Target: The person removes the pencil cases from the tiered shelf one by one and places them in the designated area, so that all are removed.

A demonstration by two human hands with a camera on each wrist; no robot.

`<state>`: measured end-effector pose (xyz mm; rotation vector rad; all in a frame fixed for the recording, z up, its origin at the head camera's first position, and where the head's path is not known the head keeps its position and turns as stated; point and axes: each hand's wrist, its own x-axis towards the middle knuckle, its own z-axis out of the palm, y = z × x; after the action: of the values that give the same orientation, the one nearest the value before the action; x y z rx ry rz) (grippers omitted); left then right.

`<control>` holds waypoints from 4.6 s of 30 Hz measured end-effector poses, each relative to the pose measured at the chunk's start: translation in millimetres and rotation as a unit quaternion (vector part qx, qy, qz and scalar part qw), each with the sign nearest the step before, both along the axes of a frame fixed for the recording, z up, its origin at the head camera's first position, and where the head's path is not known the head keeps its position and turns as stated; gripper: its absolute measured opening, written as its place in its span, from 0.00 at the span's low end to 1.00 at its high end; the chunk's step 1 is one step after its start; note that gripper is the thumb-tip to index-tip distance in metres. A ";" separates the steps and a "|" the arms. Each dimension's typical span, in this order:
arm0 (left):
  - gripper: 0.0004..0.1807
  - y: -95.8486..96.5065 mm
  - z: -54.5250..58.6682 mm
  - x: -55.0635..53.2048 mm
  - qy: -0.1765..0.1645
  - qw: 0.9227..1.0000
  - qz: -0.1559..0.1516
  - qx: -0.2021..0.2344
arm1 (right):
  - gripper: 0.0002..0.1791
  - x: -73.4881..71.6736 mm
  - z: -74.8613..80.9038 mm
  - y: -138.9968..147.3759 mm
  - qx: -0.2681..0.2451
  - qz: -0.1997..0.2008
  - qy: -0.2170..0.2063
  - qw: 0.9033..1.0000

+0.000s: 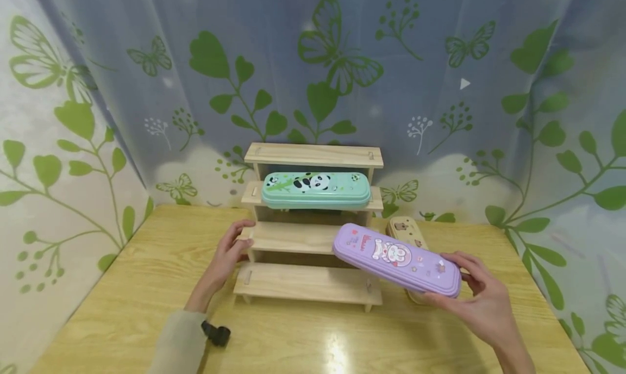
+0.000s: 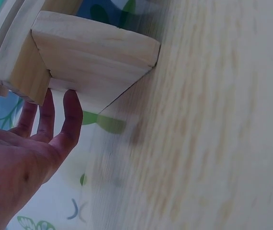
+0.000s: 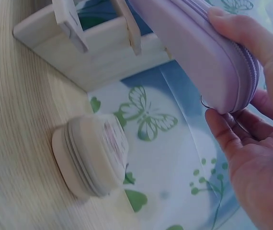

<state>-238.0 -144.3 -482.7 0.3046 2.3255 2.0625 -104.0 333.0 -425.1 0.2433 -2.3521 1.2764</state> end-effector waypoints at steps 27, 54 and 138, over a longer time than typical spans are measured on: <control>0.22 -1.7 -2.8 -1.3 0.009 1.000 -0.003 0.005 | 0.39 4.8 1.7 48.2 -0.116 -0.244 -0.077 0.960; 0.21 -0.7 -4.1 -1.6 0.024 1.000 -0.003 0.003 | 0.41 -20.7 -43.1 63.5 -0.053 -0.405 -0.088 0.908; 0.22 2.0 -0.5 0.4 0.016 1.000 0.014 0.010 | 0.25 -93.0 39.7 -96.1 -0.074 0.025 0.077 0.994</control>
<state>-237.6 -142.3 -483.2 0.3088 2.3424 2.1091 -197.0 236.9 -385.4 0.3431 -2.1240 1.3959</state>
